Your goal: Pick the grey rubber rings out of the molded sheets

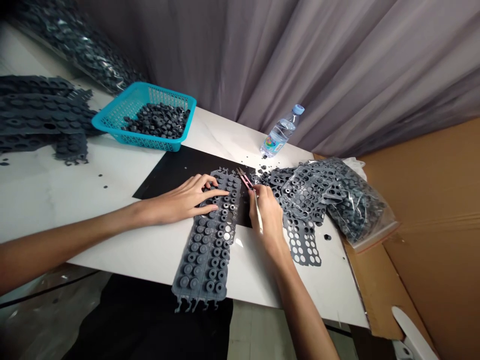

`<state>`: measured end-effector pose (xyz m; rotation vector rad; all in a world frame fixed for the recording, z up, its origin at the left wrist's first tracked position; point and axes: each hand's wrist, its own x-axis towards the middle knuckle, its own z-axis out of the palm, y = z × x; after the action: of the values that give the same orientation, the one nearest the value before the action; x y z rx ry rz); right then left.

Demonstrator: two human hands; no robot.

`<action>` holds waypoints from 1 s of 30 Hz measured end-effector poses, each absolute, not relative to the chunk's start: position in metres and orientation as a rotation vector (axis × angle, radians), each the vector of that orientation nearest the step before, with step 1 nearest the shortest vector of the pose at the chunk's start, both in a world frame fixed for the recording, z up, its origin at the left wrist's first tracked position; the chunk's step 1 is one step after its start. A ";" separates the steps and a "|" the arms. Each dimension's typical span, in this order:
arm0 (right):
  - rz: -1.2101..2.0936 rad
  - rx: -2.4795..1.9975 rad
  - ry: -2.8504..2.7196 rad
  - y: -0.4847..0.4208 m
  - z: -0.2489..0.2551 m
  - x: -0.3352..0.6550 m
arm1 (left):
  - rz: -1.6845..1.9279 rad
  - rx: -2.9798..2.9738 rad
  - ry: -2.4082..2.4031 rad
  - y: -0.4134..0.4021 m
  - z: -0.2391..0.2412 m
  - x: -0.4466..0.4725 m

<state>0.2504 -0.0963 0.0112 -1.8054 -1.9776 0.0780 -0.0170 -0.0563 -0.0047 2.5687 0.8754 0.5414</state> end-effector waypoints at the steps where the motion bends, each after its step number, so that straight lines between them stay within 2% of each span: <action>1: 0.072 -1.826 -1.979 -0.096 0.011 0.253 | 0.539 2.577 0.873 -0.056 -0.005 -0.017; 16: 0.099 -1.799 -2.007 -0.094 0.006 0.256 | 0.527 2.610 0.871 -0.057 -0.005 -0.018; 30: 0.243 -1.647 -2.156 -0.103 0.022 0.241 | 0.503 2.595 0.875 -0.056 -0.004 -0.017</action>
<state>0.2407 -0.1030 0.0217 -1.6473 -2.1561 0.2428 -0.0174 -0.0562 -0.0041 2.5946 0.8749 0.5034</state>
